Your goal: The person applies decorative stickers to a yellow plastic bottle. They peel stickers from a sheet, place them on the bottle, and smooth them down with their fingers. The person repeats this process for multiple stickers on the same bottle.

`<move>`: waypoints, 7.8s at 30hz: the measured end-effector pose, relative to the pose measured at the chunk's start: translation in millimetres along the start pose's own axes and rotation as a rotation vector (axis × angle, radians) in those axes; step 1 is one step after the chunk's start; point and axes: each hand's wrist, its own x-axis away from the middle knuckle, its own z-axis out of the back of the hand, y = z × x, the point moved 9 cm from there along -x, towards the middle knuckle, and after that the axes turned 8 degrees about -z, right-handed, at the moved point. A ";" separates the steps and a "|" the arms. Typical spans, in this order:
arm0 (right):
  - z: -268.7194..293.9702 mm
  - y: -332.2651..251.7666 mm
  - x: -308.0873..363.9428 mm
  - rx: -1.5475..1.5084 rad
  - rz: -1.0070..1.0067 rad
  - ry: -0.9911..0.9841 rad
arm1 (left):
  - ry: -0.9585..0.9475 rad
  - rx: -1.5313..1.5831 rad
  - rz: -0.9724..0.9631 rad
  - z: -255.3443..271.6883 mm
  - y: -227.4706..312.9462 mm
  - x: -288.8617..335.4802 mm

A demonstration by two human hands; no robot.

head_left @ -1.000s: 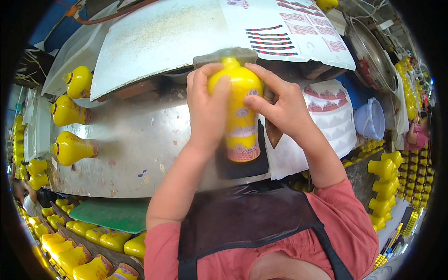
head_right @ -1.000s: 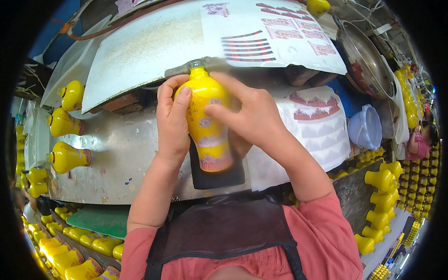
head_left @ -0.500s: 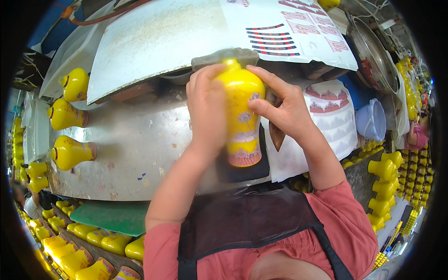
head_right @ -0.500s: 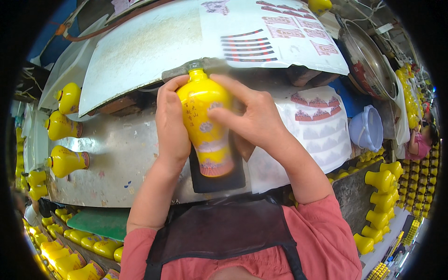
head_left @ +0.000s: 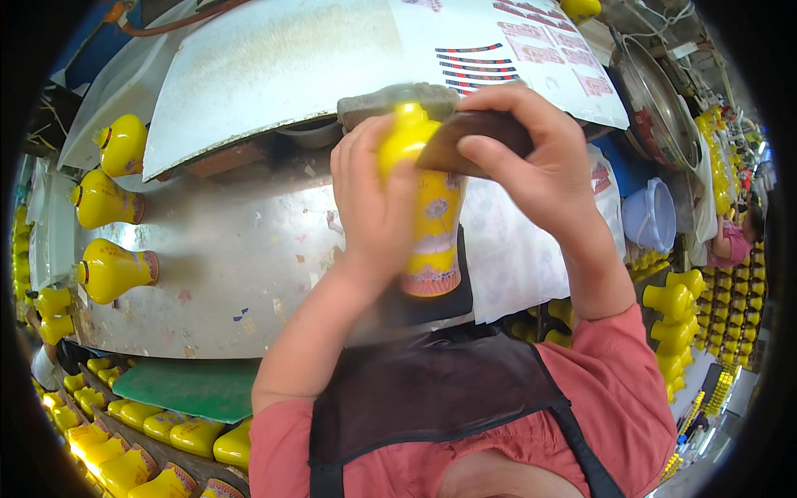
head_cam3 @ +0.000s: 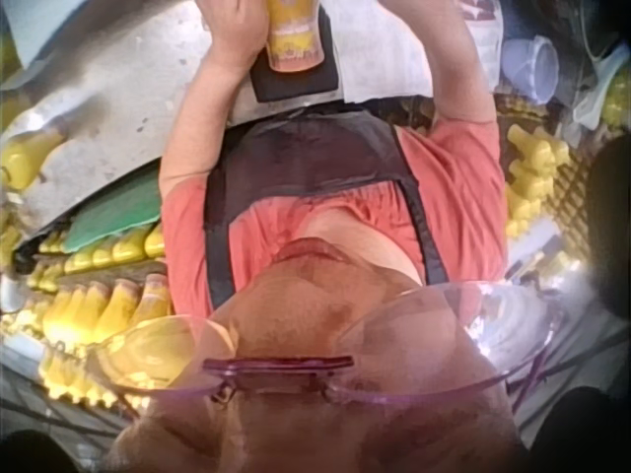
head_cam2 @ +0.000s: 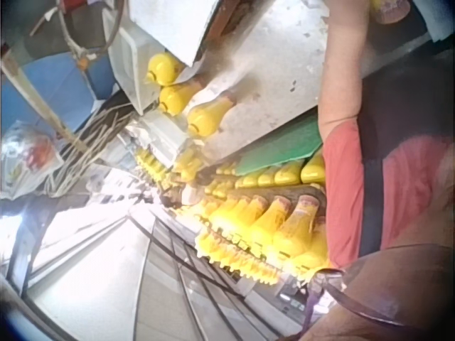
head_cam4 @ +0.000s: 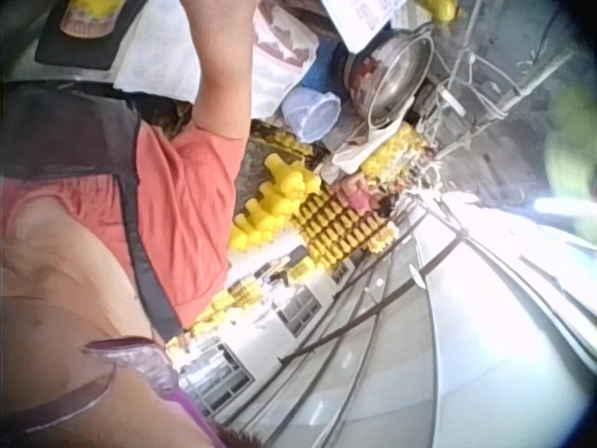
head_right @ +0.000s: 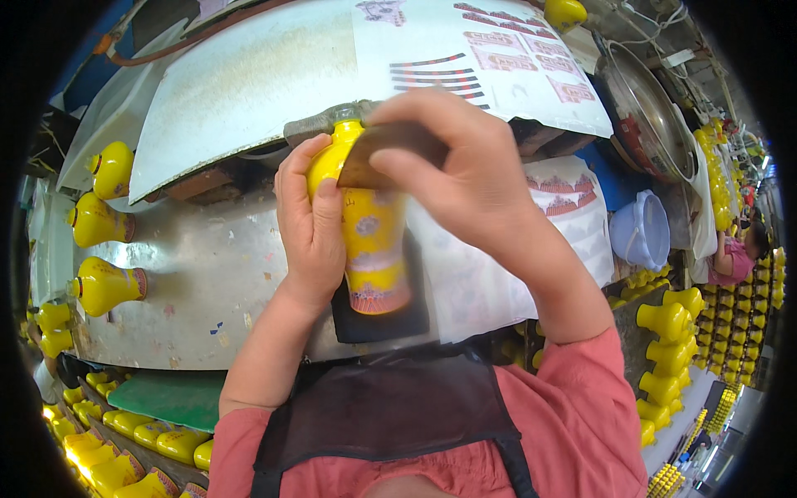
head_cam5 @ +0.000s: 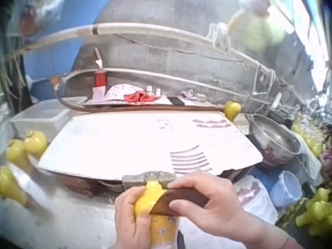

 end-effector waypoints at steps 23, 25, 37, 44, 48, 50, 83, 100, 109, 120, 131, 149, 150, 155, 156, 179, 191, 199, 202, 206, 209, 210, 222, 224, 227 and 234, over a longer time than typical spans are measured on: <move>-107.8 -84.6 111.5 0.684 0.682 -0.458 | 0.011 0.719 0.379 5.1 -21.0 -0.3; -116.7 -87.3 114.4 0.636 0.659 -0.526 | 0.007 0.721 0.371 6.3 -20.6 -0.7; -22.5 -71.0 72.5 0.544 0.475 0.084 | -0.069 0.253 0.295 -3.0 -17.7 -1.1; -45.1 -47.5 119.5 0.230 0.597 -0.165 | 0.027 0.498 0.361 -11.4 -33.3 4.8; -11.3 8.4 109.8 0.367 0.149 0.235 | 0.031 0.546 0.386 -11.6 -31.9 9.9; -14.3 -5.0 119.4 0.312 0.320 0.274 | 0.047 0.532 0.398 -9.3 -30.6 10.8; -6.8 8.1 -11.7 -0.024 -0.058 -0.023 | -0.133 -0.040 0.169 -3.0 -9.4 13.2; 1.8 56.9 36.3 -0.153 -0.268 0.250 | -0.058 -0.019 0.200 -0.9 -13.5 -7.0; 1.8 56.0 44.0 -0.186 -0.288 0.282 | -0.020 0.216 0.268 -5.6 -30.0 1.9; -6.5 55.1 63.4 -0.190 -0.260 0.288 | 0.051 0.577 0.431 -12.5 -30.8 9.7; -8.9 92.3 86.0 -0.621 -0.509 0.232 | 0.181 0.520 0.647 8.7 -43.2 32.8; -62.6 60.7 142.3 -0.570 -1.005 -0.283 | -0.406 -0.125 0.103 6.9 22.4 77.5; -61.3 57.2 139.4 -0.523 -0.967 -0.257 | -0.391 -0.099 0.094 5.3 22.0 76.6; -58.5 47.1 139.3 -0.431 -1.008 -0.204 | -0.334 -0.008 0.042 1.5 14.7 77.4; -57.5 44.6 138.8 -0.408 -1.001 -0.202 | -0.349 -0.021 0.055 0.7 11.1 80.0; -62.3 38.1 155.8 -0.307 -0.804 -0.151 | -0.471 -0.028 0.203 -3.9 -1.9 86.1; -60.4 30.4 149.8 -0.079 -0.593 -0.103 | -0.475 -0.022 0.230 -3.8 -3.6 86.6; -61.0 26.2 150.4 -0.045 -0.626 -0.112 | -0.509 0.066 0.295 -3.0 -1.4 86.1; -61.0 22.3 148.6 -0.074 -0.573 -0.092 | -0.505 0.069 0.302 -3.3 -0.5 84.3; -62.3 25.6 150.4 0.015 -0.571 -0.094 | -0.500 0.080 0.332 -3.7 -3.9 87.8; -60.9 24.8 150.2 0.019 -0.538 -0.069 | -0.467 0.030 0.227 -1.7 0.3 82.6; -60.5 24.0 149.9 0.029 -0.524 -0.067 | -0.467 0.053 0.212 -2.5 1.2 82.1; -62.4 20.0 151.7 0.142 -0.570 -0.193 | -0.479 -0.014 0.251 -4.4 -5.9 88.6; -63.1 22.1 153.1 0.128 -0.576 -0.208 | -0.479 -0.061 0.234 -3.6 -7.0 88.5; -63.0 25.8 154.9 0.078 -0.578 -0.218 | -0.471 -0.015 0.250 -3.5 -7.0 88.5; -55.9 28.1 151.1 0.018 -0.525 -0.193 | -0.444 0.040 0.298 -2.9 0.4 84.0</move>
